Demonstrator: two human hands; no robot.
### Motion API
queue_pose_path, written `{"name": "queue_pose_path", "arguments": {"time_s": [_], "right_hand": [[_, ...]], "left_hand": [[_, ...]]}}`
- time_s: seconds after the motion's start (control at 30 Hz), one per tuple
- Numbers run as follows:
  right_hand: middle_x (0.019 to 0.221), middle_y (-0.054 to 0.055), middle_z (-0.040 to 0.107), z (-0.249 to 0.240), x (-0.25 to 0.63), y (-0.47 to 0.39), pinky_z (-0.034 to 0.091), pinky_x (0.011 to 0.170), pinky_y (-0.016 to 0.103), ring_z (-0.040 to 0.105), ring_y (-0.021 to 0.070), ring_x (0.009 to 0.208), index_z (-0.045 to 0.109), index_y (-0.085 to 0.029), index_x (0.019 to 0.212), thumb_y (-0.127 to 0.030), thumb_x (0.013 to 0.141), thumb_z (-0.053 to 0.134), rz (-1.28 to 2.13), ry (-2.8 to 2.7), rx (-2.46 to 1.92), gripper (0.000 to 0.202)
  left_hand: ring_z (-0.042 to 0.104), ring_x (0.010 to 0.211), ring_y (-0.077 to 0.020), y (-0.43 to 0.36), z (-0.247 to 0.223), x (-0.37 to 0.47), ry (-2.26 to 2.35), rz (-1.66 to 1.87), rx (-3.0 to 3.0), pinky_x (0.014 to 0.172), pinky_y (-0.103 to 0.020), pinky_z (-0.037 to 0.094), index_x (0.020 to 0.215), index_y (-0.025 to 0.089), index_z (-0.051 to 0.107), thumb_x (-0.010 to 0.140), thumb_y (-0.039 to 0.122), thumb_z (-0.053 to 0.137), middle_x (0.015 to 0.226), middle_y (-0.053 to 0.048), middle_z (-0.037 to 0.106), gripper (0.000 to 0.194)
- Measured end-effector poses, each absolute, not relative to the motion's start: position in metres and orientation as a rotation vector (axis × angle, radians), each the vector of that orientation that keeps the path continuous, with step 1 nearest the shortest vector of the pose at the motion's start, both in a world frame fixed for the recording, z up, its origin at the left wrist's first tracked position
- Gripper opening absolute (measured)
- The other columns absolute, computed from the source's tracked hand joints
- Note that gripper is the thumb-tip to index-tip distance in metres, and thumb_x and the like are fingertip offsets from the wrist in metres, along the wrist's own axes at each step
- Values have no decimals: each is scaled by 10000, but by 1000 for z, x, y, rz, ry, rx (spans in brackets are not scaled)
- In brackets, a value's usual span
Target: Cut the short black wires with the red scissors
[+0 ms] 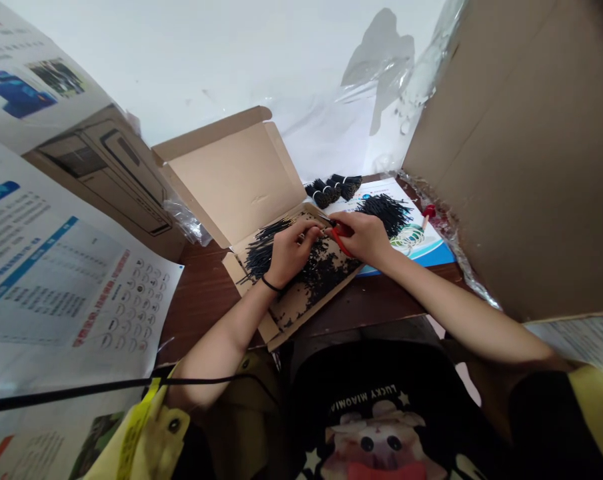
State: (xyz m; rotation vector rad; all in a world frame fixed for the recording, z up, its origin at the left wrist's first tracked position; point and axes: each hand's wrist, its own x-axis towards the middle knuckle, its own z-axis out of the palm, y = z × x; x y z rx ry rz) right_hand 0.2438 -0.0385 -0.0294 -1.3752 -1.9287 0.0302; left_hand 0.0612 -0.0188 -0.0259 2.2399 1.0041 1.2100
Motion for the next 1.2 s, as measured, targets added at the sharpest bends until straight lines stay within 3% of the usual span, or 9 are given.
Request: {"name": "queue_pose_path", "arguments": {"time_s": [0.53, 1.2], "right_hand": [[724, 42, 643, -28, 241, -41, 374, 644, 271, 543, 154, 673, 687, -197, 1035, -417, 836, 529, 58, -1971, -1380, 336], [810, 46, 692, -32, 240, -40, 395, 655, 268, 596, 156, 714, 689, -216, 1061, -456, 825, 572, 95, -1983, -1337, 357]], "left_hand": [[648, 758, -106, -19, -25, 62, 1053, 1272, 2274, 739, -239, 503, 957, 195, 602, 932, 223, 451, 815, -4, 695, 156], [610, 844, -141, -19, -26, 61, 1034, 1345, 2369, 789, -288, 479, 856, 213, 590, 934, 240, 454, 848, -21, 665, 158]]}}
